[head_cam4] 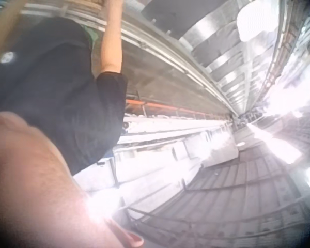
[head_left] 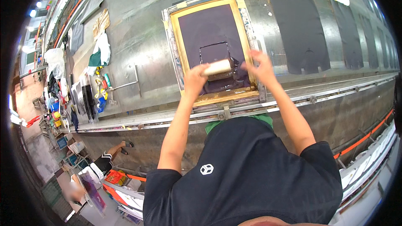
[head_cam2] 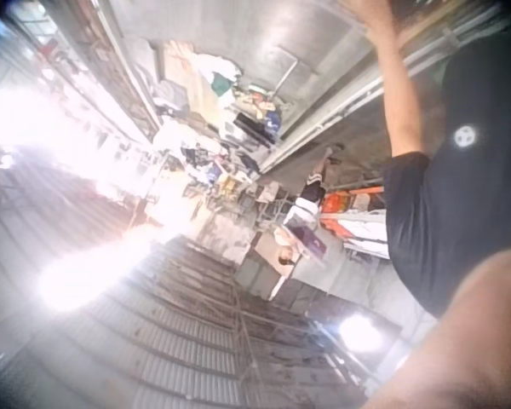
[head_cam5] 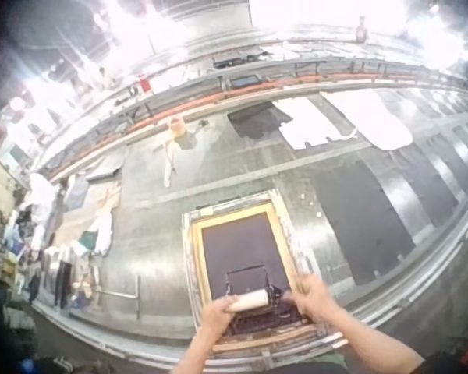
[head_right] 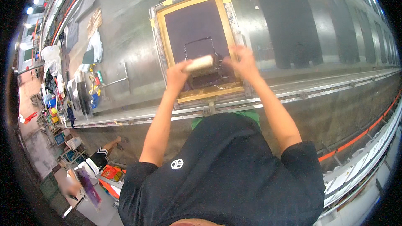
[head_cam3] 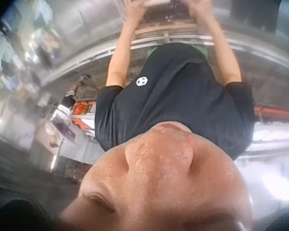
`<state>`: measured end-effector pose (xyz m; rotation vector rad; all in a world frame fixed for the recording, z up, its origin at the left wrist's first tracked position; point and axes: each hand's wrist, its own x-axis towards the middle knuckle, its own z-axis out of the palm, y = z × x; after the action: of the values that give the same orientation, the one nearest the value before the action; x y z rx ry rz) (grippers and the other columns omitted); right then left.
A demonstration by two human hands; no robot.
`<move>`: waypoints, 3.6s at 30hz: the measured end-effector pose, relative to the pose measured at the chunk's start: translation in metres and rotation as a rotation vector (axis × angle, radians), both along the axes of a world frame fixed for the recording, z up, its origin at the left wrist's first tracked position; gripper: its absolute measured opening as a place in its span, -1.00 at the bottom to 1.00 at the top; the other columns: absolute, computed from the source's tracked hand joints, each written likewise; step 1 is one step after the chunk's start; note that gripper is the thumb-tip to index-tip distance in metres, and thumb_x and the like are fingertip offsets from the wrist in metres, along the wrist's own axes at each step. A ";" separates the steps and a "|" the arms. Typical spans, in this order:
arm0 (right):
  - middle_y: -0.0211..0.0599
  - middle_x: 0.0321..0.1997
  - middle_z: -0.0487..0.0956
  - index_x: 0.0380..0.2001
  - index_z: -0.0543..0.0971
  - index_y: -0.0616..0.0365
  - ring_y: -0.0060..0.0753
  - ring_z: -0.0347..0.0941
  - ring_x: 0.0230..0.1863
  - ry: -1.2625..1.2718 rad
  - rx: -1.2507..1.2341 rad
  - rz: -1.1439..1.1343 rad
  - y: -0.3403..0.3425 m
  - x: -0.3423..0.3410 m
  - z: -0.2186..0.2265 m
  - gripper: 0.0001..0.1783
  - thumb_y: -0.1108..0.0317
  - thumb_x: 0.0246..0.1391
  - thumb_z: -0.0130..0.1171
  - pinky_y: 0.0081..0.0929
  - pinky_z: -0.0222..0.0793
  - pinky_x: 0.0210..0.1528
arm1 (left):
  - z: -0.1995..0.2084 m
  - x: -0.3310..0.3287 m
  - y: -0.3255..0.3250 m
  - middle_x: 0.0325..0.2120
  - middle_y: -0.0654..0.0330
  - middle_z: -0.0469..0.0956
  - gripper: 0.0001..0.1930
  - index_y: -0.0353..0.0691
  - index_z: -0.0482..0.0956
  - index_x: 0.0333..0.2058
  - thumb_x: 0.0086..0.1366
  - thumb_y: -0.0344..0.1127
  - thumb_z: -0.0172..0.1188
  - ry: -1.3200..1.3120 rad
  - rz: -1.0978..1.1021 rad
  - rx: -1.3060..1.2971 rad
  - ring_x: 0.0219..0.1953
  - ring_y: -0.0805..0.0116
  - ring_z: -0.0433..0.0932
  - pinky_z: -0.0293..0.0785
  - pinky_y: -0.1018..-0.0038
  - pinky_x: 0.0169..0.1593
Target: The person uses a squeegee to spread purple ink across a screen printing frame. They repeatedly pull the ink from the bottom to the top of the frame to ensure even coverage. The person briefly lifts the frame to inspect the ink distribution before continuing the spreading process.
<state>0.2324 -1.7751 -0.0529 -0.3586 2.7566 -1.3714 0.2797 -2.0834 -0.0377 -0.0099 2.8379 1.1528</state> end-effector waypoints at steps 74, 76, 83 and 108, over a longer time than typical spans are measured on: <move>-0.55 -0.42 0.47 -0.20 0.62 0.21 -0.75 0.22 -0.49 -0.500 -0.770 0.877 -1.315 0.282 0.280 -0.63 0.09 0.44 0.06 -0.65 0.12 -0.41 | 0.180 0.661 -0.983 -0.10 0.14 0.66 -0.66 -0.40 0.58 0.00 0.35 -0.31 0.35 1.188 1.579 1.113 -0.12 0.44 0.64 0.53 0.46 -0.02; -0.55 -0.40 0.50 -0.08 0.65 0.23 -0.73 0.25 -0.46 -0.450 -0.783 0.897 -1.376 0.289 0.276 -0.61 0.10 0.44 0.07 -0.63 0.15 -0.39 | 0.179 0.677 -1.045 -0.11 0.13 0.67 -0.64 -0.41 0.59 0.00 0.34 -0.29 0.37 1.171 1.560 1.107 -0.11 0.42 0.64 0.54 0.44 -0.01; -0.46 -0.32 0.54 0.08 0.64 0.20 -0.61 0.37 -0.33 -0.417 -0.771 0.738 -1.534 0.279 0.268 -0.44 -0.07 0.35 0.14 -0.59 0.23 -0.24 | 0.206 0.696 -1.258 -0.11 0.11 0.68 -0.59 -0.43 0.62 -0.02 0.30 -0.23 0.42 1.022 1.397 1.172 -0.10 0.42 0.63 0.50 0.46 0.01; -0.73 -0.62 0.26 -0.35 0.69 0.09 -0.78 0.05 -0.62 -0.589 -0.714 1.043 -2.373 0.661 0.168 -0.58 -0.02 0.39 0.12 -0.65 -0.05 -0.56 | 0.132 1.016 -1.916 -0.12 0.16 0.67 -0.59 -0.40 0.60 0.01 0.28 -0.28 0.42 1.251 1.925 0.726 -0.10 0.34 0.62 0.49 0.40 0.03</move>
<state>0.8939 -4.1480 0.1154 -1.0030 1.1842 -1.6275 1.2954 -3.9993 0.0946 -3.3736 1.6434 2.8856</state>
